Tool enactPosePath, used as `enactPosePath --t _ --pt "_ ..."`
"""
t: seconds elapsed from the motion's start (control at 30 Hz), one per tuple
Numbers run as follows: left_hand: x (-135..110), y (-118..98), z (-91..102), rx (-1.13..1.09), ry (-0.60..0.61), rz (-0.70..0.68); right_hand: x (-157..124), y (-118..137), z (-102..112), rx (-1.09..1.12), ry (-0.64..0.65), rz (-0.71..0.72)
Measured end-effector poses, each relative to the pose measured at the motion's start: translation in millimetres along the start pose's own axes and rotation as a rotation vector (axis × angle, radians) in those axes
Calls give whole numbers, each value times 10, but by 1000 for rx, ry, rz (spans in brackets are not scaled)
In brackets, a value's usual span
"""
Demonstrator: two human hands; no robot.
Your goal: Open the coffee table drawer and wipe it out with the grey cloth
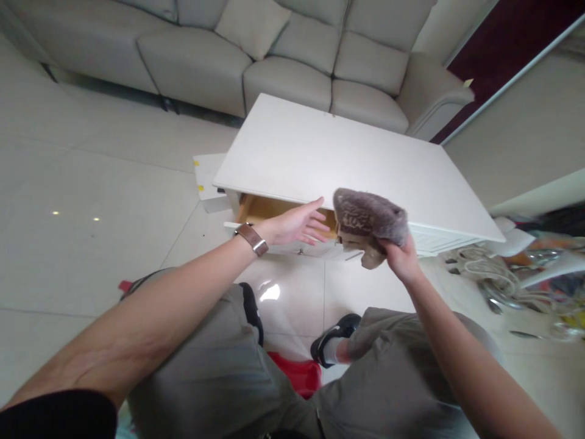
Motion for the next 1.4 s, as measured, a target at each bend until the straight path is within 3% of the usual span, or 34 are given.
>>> enactPosePath --t 0.1,0.2,0.3,0.37,0.53,0.63,0.7,0.83,1.0,1.13,1.2,1.3,1.4 --pt "68 32 -320 -337 38 -114 -89 191 -258 -381 368 353" --pt "153 162 -395 -389 -153 -157 -149 228 -441 -526 521 537" --pt "197 310 -344 -371 -328 -102 -173 197 -515 -393 499 521" --pt "197 366 -308 -391 -359 -67 -175 180 -512 -252 498 442" --pt "150 379 -238 -398 -316 27 -137 100 -434 204 499 99" --pt "132 397 -178 -307 -300 95 -119 -4 -398 388 425 -88" --pt "137 421 -149 -250 -265 129 -115 -74 -381 415 327 -132" --pt "175 446 -135 -203 -172 122 -133 -205 -397 377 152 -92" --pt "204 442 -148 -147 -82 155 -195 -299 -472 168 238 0" --pt "185 439 -166 -54 -54 188 -247 -201 -408 -3 250 158" --pt "166 433 -183 -20 -25 193 -270 -135 -378 -25 316 226" --pt "139 431 -209 43 29 209 -306 -86 -397 -53 365 244" --pt "128 454 -216 129 37 191 -336 -67 -475 -116 315 246"
Point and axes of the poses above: each hand's wrist, its own x-axis towards the middle knuckle, its own z-axis out of the back of the hand, y = z × x, the point moved 1 cm from there along x, towards the middle knuckle, and after that the axes turned 1 degree about x, right-handed, at the moved point
